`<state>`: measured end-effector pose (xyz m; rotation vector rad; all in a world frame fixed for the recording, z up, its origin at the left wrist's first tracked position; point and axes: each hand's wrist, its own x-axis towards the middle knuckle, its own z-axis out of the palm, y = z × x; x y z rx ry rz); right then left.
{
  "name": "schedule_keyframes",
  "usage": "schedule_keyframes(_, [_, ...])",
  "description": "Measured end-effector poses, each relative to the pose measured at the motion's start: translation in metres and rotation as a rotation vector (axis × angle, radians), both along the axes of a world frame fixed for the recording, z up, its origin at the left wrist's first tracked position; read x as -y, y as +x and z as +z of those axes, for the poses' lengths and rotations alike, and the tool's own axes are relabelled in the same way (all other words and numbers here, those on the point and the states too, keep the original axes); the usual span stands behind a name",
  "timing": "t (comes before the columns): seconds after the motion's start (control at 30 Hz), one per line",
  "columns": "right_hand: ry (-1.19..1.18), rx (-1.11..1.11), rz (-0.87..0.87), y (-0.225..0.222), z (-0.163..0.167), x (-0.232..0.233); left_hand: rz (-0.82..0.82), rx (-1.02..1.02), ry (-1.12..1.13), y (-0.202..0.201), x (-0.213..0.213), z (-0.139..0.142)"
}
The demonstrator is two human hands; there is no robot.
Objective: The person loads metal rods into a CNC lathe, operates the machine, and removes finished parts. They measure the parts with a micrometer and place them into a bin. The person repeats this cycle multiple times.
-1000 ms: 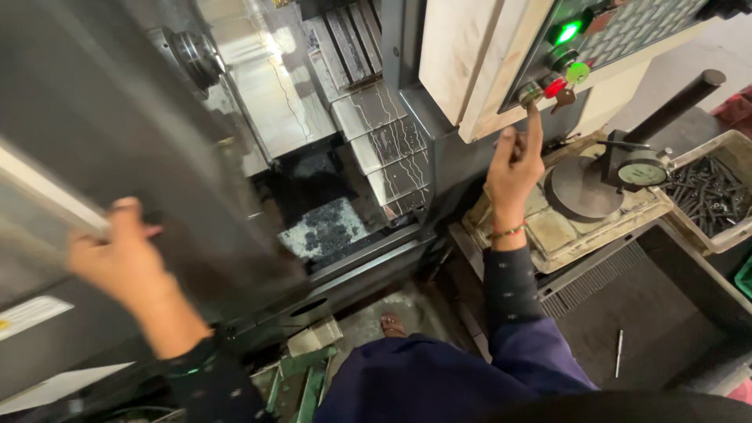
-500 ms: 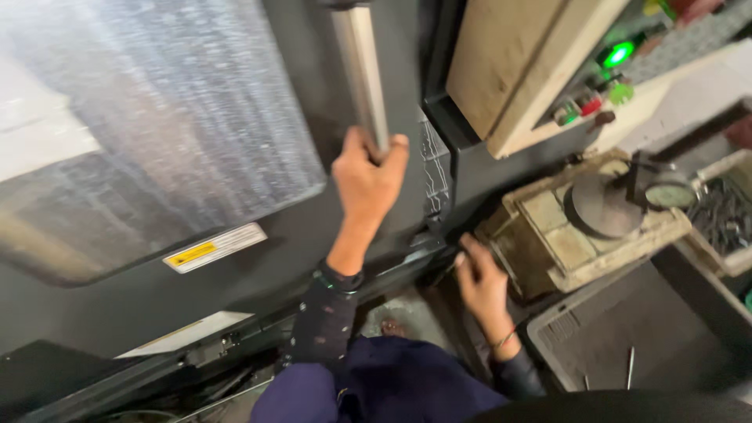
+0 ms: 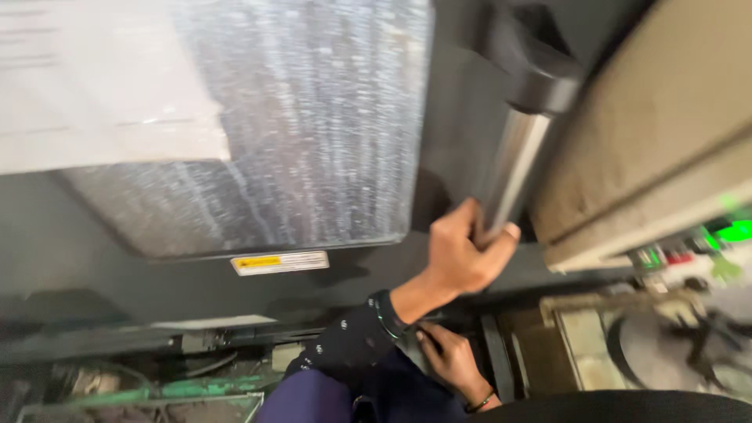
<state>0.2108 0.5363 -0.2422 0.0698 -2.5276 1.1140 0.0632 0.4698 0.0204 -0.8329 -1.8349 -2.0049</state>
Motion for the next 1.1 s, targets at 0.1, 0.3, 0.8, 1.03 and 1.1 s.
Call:
schedule_keyframes(0.1, [0.105, 0.217, 0.120, -0.030, -0.025, -0.001, -0.006, -0.049, 0.019, 0.000, -0.004, -0.001])
schedule_keyframes(0.3, [0.029, 0.112, 0.578, -0.063, -0.030, 0.058, 0.173, -0.186, -0.080, 0.004, -0.006, -0.009])
schedule_keyframes(0.8, [0.379, 0.214, 1.081, 0.071, -0.008, 0.268, 1.231, 0.738, -0.659, 0.399, 0.392, -0.277])
schedule_keyframes(1.03, [0.238, 0.076, 1.230, 0.197, -0.014, 0.412, 1.737, 1.283, -0.700, 0.698, 0.431, -0.312])
schedule_keyframes(1.1, [0.259, 0.136, 1.207, 0.218, -0.017, 0.451, 1.797, 1.389, -0.640, 0.736, 0.433, -0.313])
